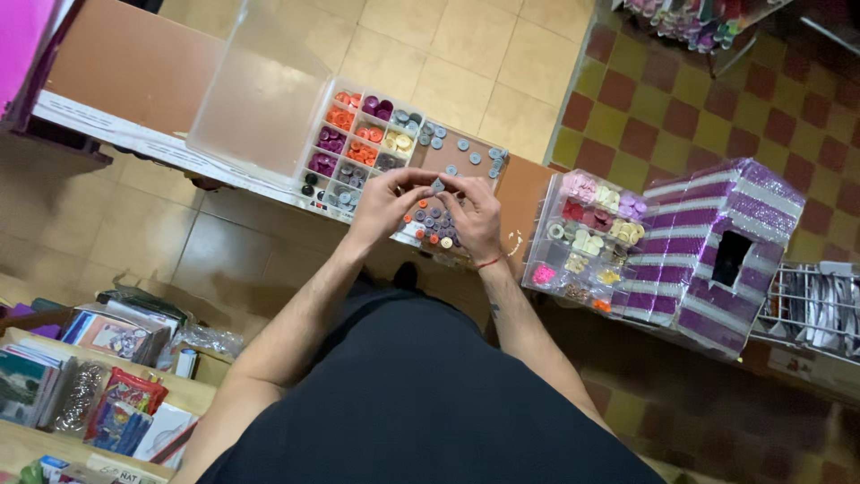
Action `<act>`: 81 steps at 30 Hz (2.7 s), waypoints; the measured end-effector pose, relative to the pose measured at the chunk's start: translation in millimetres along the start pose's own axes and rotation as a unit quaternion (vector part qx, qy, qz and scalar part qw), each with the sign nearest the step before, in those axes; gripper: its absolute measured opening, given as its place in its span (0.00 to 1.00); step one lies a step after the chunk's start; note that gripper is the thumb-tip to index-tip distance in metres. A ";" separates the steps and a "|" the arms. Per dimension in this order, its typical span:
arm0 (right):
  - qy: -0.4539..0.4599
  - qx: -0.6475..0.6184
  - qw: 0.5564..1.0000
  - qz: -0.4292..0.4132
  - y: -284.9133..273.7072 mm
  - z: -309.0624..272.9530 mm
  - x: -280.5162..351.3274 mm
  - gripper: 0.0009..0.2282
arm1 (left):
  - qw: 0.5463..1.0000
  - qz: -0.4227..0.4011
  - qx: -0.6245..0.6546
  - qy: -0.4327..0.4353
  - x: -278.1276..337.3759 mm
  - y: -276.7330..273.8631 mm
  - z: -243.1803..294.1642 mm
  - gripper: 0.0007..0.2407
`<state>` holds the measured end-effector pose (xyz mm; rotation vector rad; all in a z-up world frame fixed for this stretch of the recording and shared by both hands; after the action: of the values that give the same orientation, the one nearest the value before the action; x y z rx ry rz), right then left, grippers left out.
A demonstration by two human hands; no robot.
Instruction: The person sorts buttons into a plastic organizer case by picking them up and placing them into specific compartments.
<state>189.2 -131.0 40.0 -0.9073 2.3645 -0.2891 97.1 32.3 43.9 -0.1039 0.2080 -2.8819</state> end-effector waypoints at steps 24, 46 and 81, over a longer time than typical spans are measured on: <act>0.302 -0.231 0.925 0.016 109.4 -18.8 -5.8 0.04 | 0.948 -0.258 0.037 -0.183 138.9 -121.8 -125.2 0.07; 0.109 0.190 0.974 0.051 158.4 -0.1 6.3 0.11 | 0.923 -0.109 -0.017 -0.369 235.4 -248.8 -381.2 0.15; 0.111 0.281 0.950 0.080 -23.2 75.5 91.8 0.11 | 0.862 -0.114 -0.468 0.155 -77.8 43.5 -111.0 0.08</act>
<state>191.5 -209.1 -52.5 -0.4230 2.3342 -0.9831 173.0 24.9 -76.3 0.1795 1.7322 -2.6935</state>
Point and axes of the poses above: each hand's wrist, its own x-axis away from the middle knuckle, its own y-axis out of the palm, z = x × y, the point moved 6 cm from there along -x, towards the middle knuckle, and after that the axes turned 13 degrees about -z, right-handed, at the moved point
